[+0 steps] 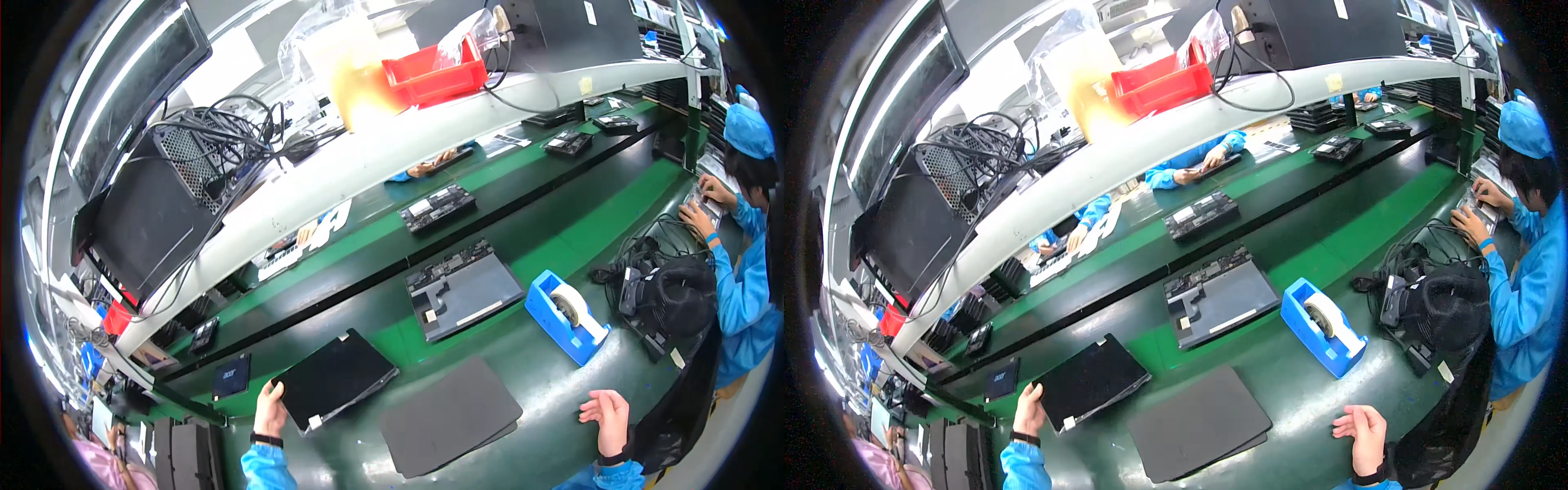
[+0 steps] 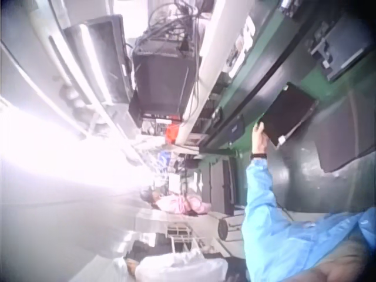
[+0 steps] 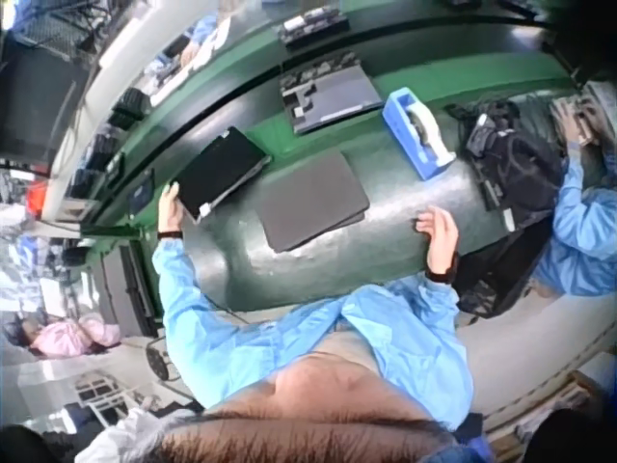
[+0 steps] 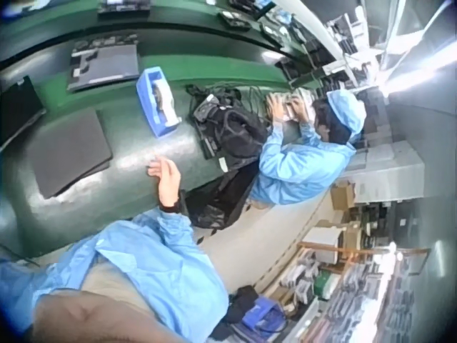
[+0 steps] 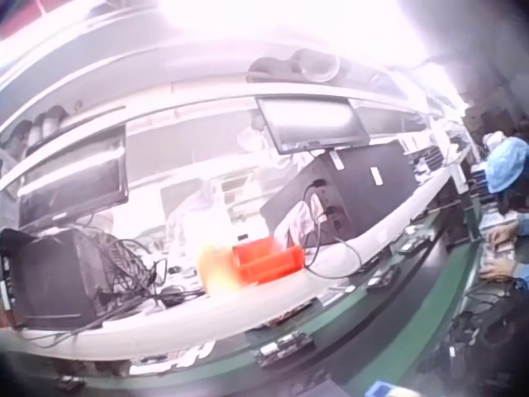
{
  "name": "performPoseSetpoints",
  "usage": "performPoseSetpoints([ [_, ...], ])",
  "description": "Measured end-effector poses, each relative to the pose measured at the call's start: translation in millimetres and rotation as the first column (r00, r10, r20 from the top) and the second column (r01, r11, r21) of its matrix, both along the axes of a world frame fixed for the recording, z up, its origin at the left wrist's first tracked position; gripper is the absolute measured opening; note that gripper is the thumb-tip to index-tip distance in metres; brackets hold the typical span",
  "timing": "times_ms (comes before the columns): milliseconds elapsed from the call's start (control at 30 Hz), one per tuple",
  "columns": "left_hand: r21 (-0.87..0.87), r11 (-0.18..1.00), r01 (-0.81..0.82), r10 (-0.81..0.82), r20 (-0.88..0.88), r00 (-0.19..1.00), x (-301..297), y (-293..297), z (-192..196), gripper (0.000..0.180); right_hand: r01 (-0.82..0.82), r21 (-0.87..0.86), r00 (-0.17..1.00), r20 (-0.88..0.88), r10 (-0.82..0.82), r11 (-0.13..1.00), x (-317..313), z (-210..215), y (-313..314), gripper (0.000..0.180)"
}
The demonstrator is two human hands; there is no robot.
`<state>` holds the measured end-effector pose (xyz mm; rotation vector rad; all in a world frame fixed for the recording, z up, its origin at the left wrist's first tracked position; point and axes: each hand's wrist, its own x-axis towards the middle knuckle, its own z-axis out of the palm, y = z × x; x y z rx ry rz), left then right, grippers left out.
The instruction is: Assembling and inspecting tablet computers on a production line, including applying protective film and adhesive.
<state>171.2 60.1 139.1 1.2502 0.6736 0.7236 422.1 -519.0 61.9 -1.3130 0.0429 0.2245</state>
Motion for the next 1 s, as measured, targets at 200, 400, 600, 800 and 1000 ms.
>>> performPoseSetpoints([
  [200, -0.137, 0.990, -0.022, 0.011, -0.085, 0.996, 49, 139, -59, 0.015, 0.046, -0.088, 0.998, 0.055, -0.041, 0.995, -5, -4, 3, 0.025],
  [400, 0.023, 0.889, -0.457, 0.449, -0.236, 0.862, 94, 196, -95, 0.022, 0.061, -0.117, 0.995, 0.090, -0.051, 0.991, -4, -19, -2, 0.024],
  [600, 0.797, 0.604, 0.014, 0.496, -0.390, 0.776, 159, 111, -74, 0.023, 0.068, -0.150, 0.993, 0.101, -0.053, 0.986, -2, -16, 0, 0.023],
  [800, 0.106, 0.877, 0.469, -0.303, -0.635, 0.711, 256, -64, -37, 0.045, 0.023, -0.151, 0.991, 0.133, -0.003, 0.988, 1, -26, 2, 0.023],
  [1000, -0.152, 0.959, 0.238, -0.280, -0.634, 0.721, 295, -59, -67, 0.050, 0.000, -0.119, 0.988, 0.152, 0.019, 0.993, -4, -23, 0, 0.023],
])
